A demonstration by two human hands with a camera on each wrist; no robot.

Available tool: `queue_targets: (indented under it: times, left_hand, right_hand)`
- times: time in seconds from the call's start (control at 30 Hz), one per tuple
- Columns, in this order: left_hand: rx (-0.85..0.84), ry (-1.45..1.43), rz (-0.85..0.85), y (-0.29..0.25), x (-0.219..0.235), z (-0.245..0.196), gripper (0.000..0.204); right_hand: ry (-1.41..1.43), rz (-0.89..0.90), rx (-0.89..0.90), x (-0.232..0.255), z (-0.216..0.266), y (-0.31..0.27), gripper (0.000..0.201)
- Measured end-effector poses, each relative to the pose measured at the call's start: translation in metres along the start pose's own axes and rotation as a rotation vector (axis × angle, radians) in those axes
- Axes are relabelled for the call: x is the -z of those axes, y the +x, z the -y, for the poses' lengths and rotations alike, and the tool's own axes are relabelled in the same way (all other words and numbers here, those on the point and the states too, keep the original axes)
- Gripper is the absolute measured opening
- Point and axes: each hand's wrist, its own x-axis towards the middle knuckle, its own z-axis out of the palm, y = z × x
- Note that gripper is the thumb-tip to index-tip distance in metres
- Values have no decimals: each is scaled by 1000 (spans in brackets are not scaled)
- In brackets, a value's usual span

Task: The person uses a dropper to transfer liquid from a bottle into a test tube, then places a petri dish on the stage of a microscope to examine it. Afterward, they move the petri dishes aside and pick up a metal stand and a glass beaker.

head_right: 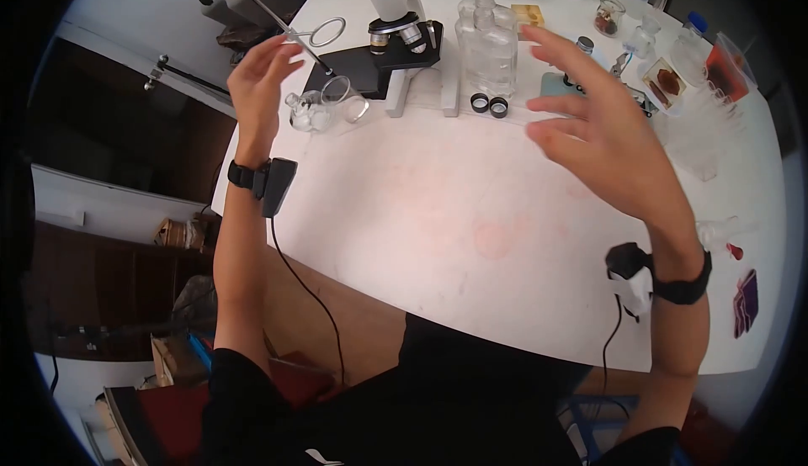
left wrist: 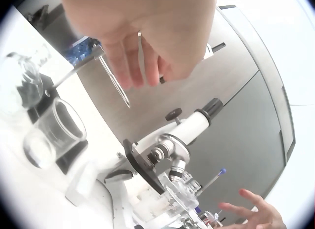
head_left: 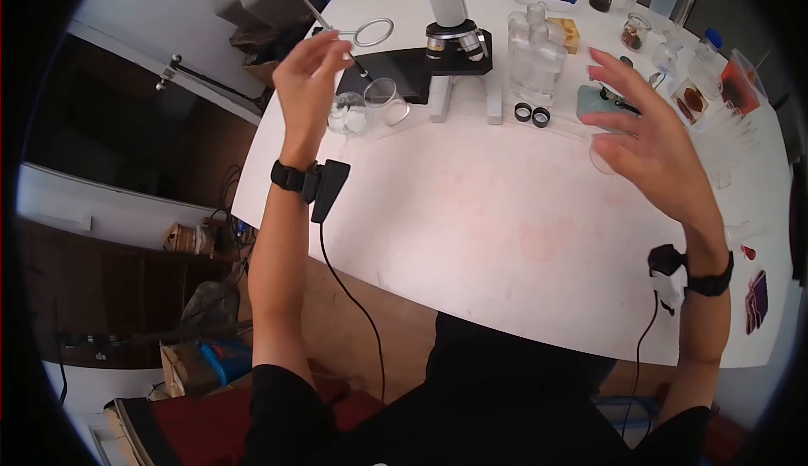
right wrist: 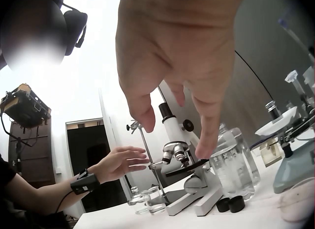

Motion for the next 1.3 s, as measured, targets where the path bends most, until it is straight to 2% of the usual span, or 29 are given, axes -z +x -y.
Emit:
queue_targets:
  times: [0.03, 0.07, 0.13, 0.17, 0.23, 0.27, 0.3, 0.37, 0.43, 0.53, 0.63, 0.77, 0.83, 0.9, 0.97, 1.0, 1.07, 1.13, 1.2, 1.27, 1.3]
  left_hand:
    - [-3, -6, -110, 6, 11, 10, 36]
    - [-6, 3, -108, 13, 19, 19, 36]
    - [9, 168, -192, 30, 28, 30, 58]
    - [2, 173, -188, 39, 30, 32, 58]
    - [203, 179, -54, 54, 28, 32, 72]
    - [307, 144, 70, 62, 28, 32, 63]
    - [298, 146, 78, 69, 28, 35, 63]
    - [421, 60, 208, 83, 22, 44, 55]
    - [413, -36, 128, 90, 13, 47, 31]
    - [333, -46, 117, 101, 20, 71, 23]
    - [293, 10, 131, 100, 24, 72, 20]
    - [238, -57, -26, 109, 27, 81, 22]
    - [199, -83, -53, 121, 37, 81, 25]
    - [150, -102, -72, 131, 51, 69, 25]
    - [38, -3, -76, 153, 80, 64, 24]
    - [49, 2, -144, 160, 90, 55, 25]
    - [25, -31, -147, 164, 118, 27, 24]
    - [17, -6, -227, 164, 142, -4, 26]
    - [19, 27, -218, 158, 175, -35, 28]
    - [34, 131, -216, 133, 190, -72, 27]
    - [21, 120, -247, 113, 181, -92, 27]
  right_hand:
    - [19, -41, -17, 12, 0, -12, 70]
    - [28, -42, -13, 26, -3, -21, 70]
    - [-117, -161, 34, 49, -11, -37, 69]
    - [-110, -166, 38, 56, -13, -44, 69]
    - [-104, -259, 40, 65, -16, -58, 69]
    - [-94, -272, 46, 67, -16, -64, 69]
    - [-92, -284, 49, 68, -16, -71, 69]
    - [-22, -270, -8, 70, -16, -84, 69]
    - [-36, -293, -23, 71, -18, -96, 68]
    - [74, -295, -88, 74, -20, -113, 67]
    - [106, -329, -128, 78, -24, -127, 67]
    - [155, -351, -173, 80, -34, -139, 68]
    - [177, -271, -230, 81, -39, -143, 69]
    - [175, -272, -238, 82, -43, -147, 70]
    - [178, -272, -235, 83, -49, -151, 70]
    - [184, -278, -237, 83, -49, -151, 70]
    - [156, -275, -257, 84, -47, -154, 70]
    - [154, -278, -257, 85, -47, -155, 70]
    - [151, -288, -237, 84, -51, -156, 69]
    - [129, -268, -241, 86, -48, -153, 69]
    - [100, -232, -238, 87, -45, -152, 69]
